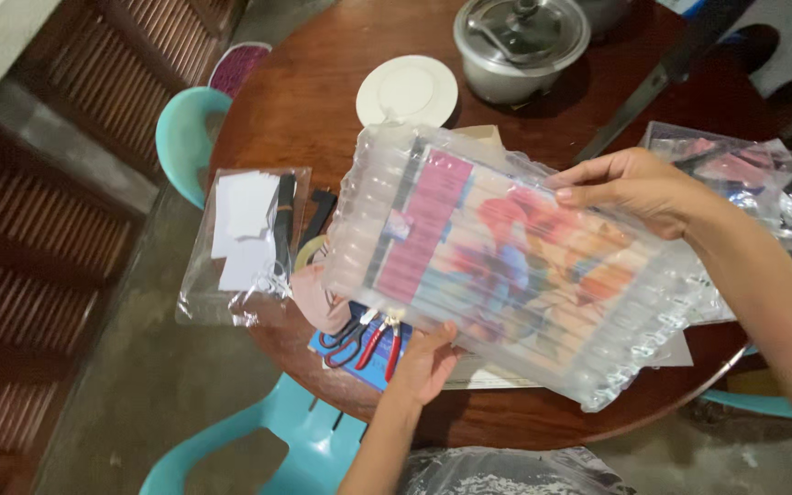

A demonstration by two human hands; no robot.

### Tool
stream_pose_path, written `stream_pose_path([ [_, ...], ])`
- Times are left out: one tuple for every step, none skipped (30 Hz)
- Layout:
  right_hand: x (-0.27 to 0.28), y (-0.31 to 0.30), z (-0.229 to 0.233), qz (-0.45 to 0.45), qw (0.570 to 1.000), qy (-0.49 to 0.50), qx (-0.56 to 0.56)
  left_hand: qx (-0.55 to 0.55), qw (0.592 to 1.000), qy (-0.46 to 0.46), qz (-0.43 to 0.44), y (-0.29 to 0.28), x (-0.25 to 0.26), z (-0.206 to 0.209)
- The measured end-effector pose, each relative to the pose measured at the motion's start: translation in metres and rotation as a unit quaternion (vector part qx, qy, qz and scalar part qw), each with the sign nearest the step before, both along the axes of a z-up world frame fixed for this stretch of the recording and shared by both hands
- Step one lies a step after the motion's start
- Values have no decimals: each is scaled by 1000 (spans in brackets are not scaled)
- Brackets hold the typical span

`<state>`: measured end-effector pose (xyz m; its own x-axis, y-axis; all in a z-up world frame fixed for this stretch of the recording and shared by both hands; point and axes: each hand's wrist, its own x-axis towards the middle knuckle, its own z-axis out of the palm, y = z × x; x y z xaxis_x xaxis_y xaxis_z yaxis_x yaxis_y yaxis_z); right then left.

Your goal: The person places a colorful printed paper into an air-cushioned plastic sleeve and secures the opening with clear adhesive tape.

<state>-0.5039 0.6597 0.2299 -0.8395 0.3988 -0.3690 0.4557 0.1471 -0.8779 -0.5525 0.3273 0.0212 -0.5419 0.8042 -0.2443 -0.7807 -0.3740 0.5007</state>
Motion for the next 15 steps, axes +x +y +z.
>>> stream_pose_path([
  [1, -3, 3, -7, 1000, -7, -9, 2, 1000, -6, -5, -3, 1, 1],
  [1, -5, 5, -13, 1000, -14, -18, -5, 1000, -6, -8, -4, -1, 0],
  [1, -5, 5, -18, 999, -22, -27, -13, 1000, -7, -9, -5, -1, -2],
  [-1, -3, 5, -24, 999, -33, -20, -20, 1000, -8, -11, -6, -1, -5],
  [-1, 0, 4, -29, 998, -45, -12, -23, 1000, -13, -15, -6, -1, -10],
  [-2, 5, 1, -33, 998, -58, -5, -26, 999, -18, -19, -5, -2, -14],
  [-2, 10, 0, -23, 998, -37, -36, -28, 999, -22, -24, -6, -2, -15],
  [0, 15, -2, -12, 998, -16, -67, -40, 999, -21, -22, -7, -1, -14],
  [3, 18, -5, 0, 995, 5, -98, -52, 998, -19, -19, -6, 0, -11],
  [5, 18, -9, -16, 997, -24, -77, -64, 998, -17, -16, -6, 1, -7],
  [5, 18, -11, -30, 997, -51, -55, -64, 998, -12, -18, -8, 2, 0],
  [5, 18, -13, -43, 995, -79, -33, -65, 998, -7, -21, -12, 2, 7],
  [6, 16, -16, -51, 993, -85, -63, -65, 998, -4, -21, -15, 2, 13],
  [6, 15, -19, -59, 990, -91, -92, -62, 998, 3, -32, -17, 1, 19],
  [6, 14, -22, -65, 985, -98, -123, -60, 997, 11, -42, -21, 1, 23],
])
